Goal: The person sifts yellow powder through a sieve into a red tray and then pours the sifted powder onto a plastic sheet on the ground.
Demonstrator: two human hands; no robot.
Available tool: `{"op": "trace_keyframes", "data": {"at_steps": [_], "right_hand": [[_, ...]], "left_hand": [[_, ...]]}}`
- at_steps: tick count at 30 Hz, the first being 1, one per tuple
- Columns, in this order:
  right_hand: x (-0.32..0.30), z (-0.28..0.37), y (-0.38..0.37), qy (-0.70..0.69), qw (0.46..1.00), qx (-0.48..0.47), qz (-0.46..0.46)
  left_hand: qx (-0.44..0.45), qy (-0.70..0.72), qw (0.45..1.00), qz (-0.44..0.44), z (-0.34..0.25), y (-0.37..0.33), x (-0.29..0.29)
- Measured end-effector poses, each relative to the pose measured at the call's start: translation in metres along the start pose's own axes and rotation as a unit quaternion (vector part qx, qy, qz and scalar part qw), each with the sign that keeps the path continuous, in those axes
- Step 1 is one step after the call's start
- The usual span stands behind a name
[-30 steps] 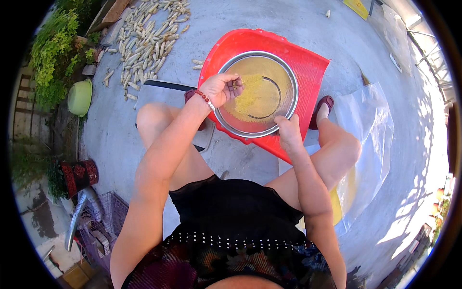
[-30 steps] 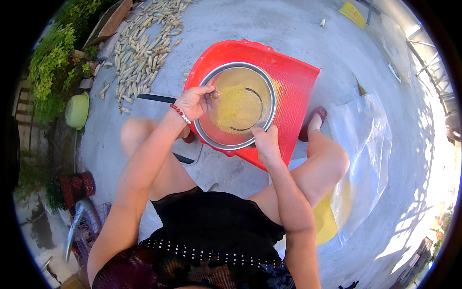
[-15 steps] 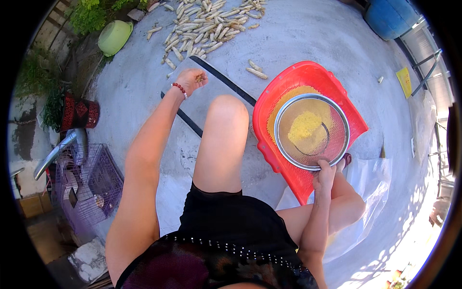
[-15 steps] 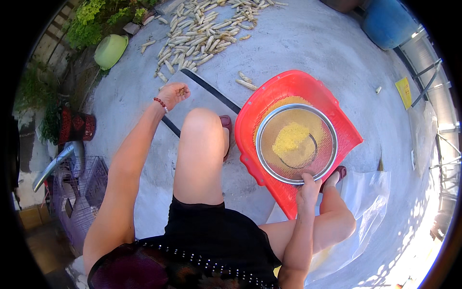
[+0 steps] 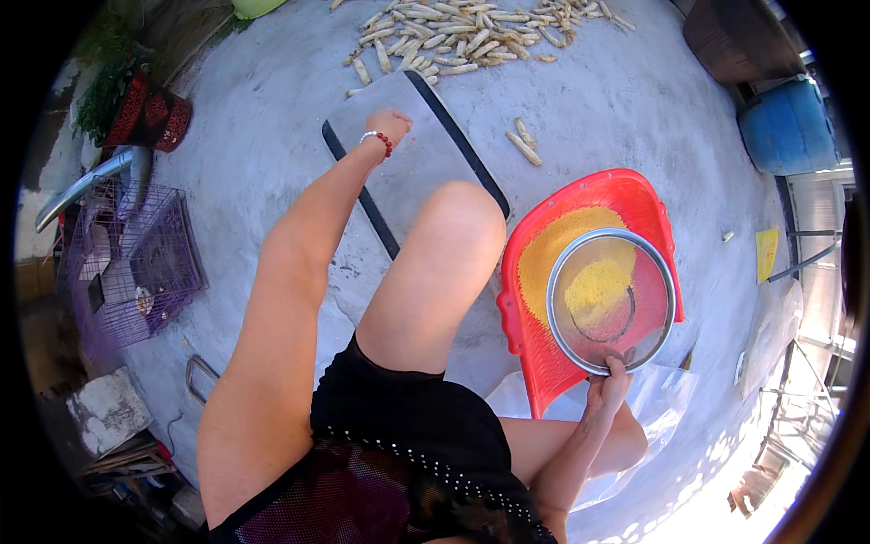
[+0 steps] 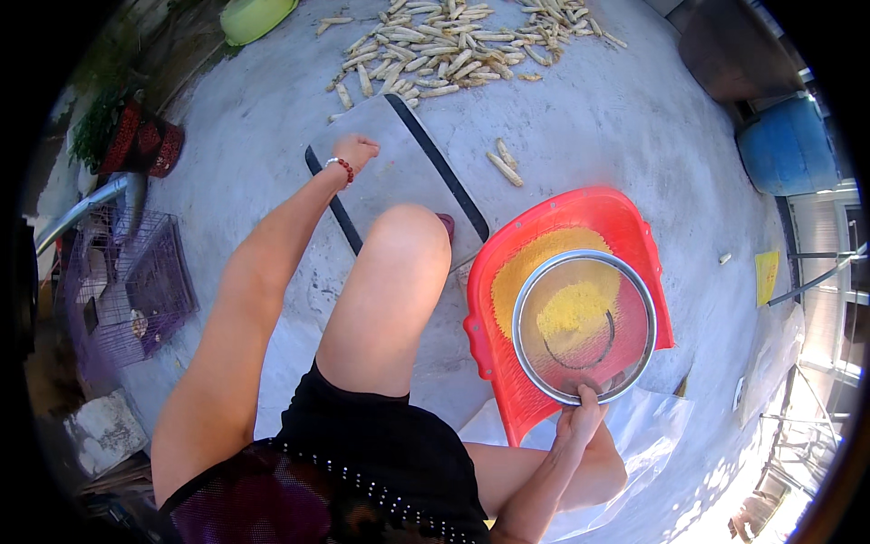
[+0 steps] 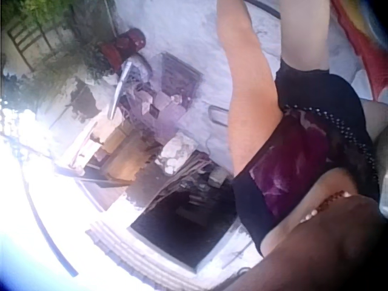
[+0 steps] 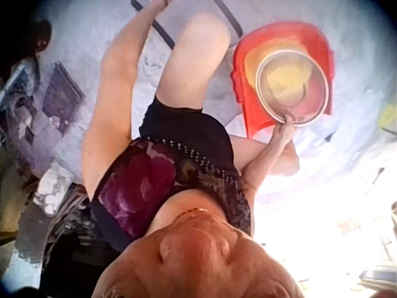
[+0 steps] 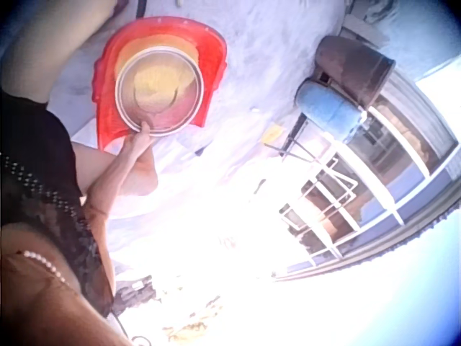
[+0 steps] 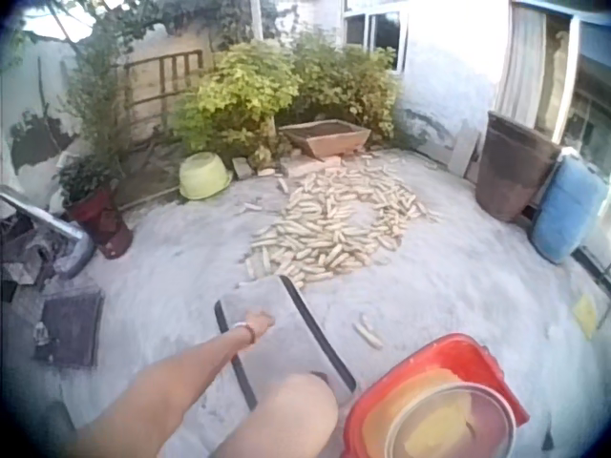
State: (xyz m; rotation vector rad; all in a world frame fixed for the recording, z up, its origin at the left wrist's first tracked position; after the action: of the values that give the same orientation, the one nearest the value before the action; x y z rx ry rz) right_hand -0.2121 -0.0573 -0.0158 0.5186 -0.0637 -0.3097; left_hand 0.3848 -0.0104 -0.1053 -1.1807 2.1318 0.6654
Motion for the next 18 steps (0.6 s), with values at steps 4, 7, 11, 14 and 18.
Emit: {"op": "trace_keyframes", "data": {"at_steps": [4, 7, 11, 14, 18], "right_hand": [[0.006, 0.016, 0.005, -0.041, 0.999, 0.011, 0.024], [0.006, 0.035, 0.01, -0.031, 0.997, 0.031, 0.06], [0.02, 0.059, 0.018, 0.037, 0.997, 0.003, 0.073], [0.017, 0.062, 0.015, 0.02, 0.997, -0.014, 0.069], [0.021, 0.059, 0.023, 0.009, 0.996, -0.013, 0.082]], "left_hand": [[0.085, -0.084, 0.986, -0.113, -0.053, 0.006, -0.027], [0.148, -0.033, 0.985, -0.078, -0.1, 0.005, -0.023], [0.319, 0.013, 0.944, 0.08, -0.216, 0.071, -0.033], [0.372, 0.057, 0.884, 0.278, -0.284, 0.155, -0.01], [0.51, -0.004, 0.779, 0.365, -0.306, 0.253, 0.062]]}}
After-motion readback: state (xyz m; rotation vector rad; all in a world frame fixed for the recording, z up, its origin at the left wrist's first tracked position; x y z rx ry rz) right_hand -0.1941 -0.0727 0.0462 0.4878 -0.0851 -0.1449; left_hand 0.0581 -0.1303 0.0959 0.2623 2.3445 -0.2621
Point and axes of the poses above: each hand's wrist, its own y-axis away from the middle knuckle, its own x-axis out of the palm, z = x × y, the point moved 5 cm from there along -y, towards the middle knuckle, and after that the axes turned 12 degrees about -z, right-handed, at the moved point
